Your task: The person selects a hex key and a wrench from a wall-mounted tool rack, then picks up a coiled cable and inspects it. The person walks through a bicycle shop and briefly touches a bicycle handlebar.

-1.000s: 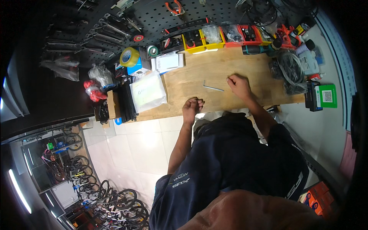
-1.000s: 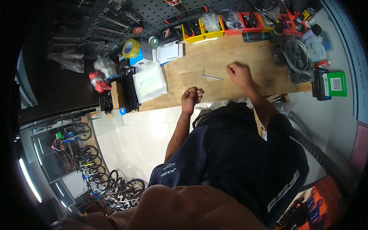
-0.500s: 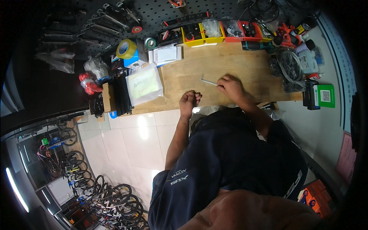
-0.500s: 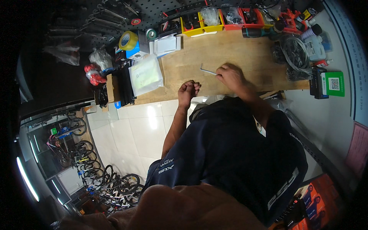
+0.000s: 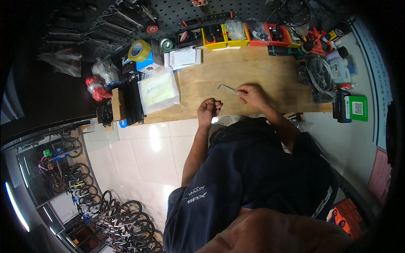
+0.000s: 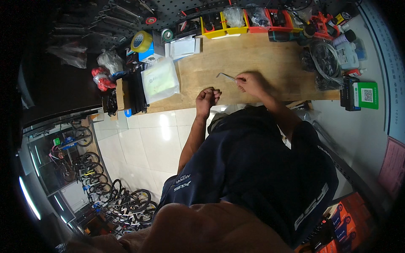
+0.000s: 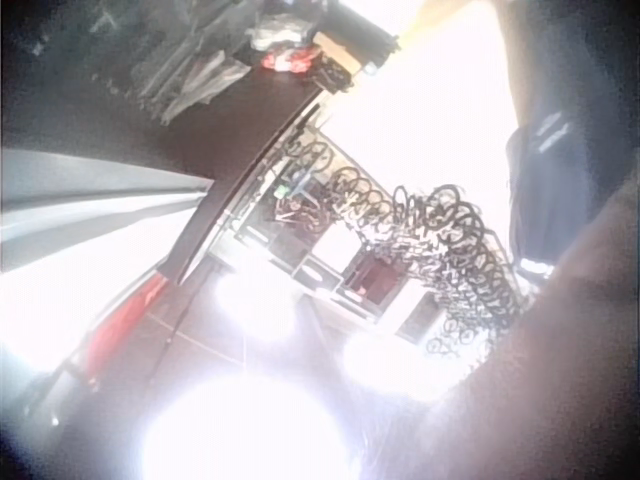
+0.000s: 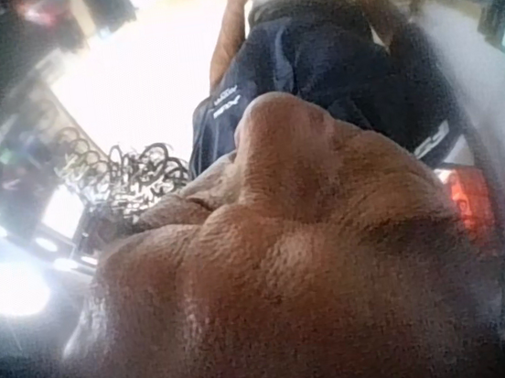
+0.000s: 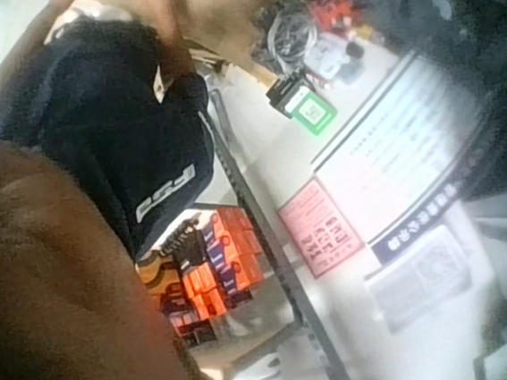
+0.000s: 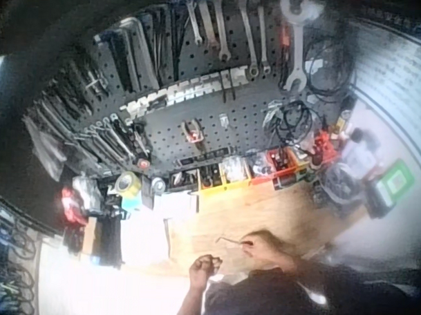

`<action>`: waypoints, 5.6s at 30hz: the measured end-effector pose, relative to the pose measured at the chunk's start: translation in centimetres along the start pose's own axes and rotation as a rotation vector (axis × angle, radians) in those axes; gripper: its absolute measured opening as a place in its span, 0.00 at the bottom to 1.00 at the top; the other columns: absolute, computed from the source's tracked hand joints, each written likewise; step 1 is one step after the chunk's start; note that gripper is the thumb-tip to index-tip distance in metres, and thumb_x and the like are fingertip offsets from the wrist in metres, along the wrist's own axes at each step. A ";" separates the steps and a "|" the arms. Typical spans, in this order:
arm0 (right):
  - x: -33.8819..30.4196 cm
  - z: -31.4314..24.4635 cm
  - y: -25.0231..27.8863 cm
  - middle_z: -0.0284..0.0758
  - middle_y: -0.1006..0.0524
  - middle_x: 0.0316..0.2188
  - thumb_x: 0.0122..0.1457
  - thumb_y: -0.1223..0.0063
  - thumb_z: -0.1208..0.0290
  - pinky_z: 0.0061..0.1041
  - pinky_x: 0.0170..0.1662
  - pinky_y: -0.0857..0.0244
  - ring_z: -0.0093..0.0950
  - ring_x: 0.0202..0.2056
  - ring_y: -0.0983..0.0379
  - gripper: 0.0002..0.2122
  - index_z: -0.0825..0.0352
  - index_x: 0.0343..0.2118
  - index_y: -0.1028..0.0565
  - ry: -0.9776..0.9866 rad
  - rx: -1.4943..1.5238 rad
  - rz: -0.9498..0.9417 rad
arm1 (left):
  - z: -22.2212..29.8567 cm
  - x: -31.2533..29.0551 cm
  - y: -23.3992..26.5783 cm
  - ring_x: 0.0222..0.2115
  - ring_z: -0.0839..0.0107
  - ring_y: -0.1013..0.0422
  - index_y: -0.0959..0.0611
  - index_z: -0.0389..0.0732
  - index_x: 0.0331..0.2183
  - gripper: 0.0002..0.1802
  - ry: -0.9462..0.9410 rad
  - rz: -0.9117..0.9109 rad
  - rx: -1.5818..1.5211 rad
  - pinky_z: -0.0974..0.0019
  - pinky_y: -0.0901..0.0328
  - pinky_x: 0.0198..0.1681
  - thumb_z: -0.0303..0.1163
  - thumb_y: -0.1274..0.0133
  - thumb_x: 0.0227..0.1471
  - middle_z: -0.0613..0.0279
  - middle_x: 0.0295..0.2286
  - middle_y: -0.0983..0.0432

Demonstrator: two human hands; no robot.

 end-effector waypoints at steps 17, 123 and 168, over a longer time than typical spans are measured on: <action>-3.3 -8.6 -5.3 0.29 0.20 0.38 0.66 0.40 0.70 0.22 0.46 0.26 0.19 0.40 0.23 0.10 0.69 0.46 0.23 0.078 0.179 -0.203 | 0.3 -0.1 -0.1 0.38 0.65 0.19 0.23 0.35 0.48 0.12 0.025 0.021 0.014 0.68 0.25 0.39 0.33 0.52 0.69 0.52 0.39 0.17; -10.7 -17.8 -10.2 0.30 0.20 0.31 0.64 0.40 0.75 0.21 0.40 0.31 0.17 0.34 0.25 0.05 0.70 0.40 0.21 0.321 -0.282 -0.407 | 16.8 -11.4 -7.5 0.29 0.73 0.26 0.22 0.34 0.48 0.16 -0.403 0.028 0.046 0.68 0.29 0.34 0.38 0.48 0.68 0.57 0.35 0.21; -2.3 -9.7 -11.0 0.26 0.22 0.33 0.65 0.42 0.76 0.18 0.35 0.35 0.14 0.32 0.30 0.11 0.70 0.49 0.24 0.236 -0.153 -0.222 | 1.3 -8.7 18.3 0.42 0.62 0.26 0.25 0.35 0.52 0.18 -0.048 0.501 -0.375 0.58 0.27 0.48 0.32 0.48 0.63 0.53 0.46 0.23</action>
Point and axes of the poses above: each hand's wrist, its own x-axis towards the middle knuckle, its own y-axis out of the back of the hand, z = x × y, the point moved 7 cm from there along x, towards the middle knuckle
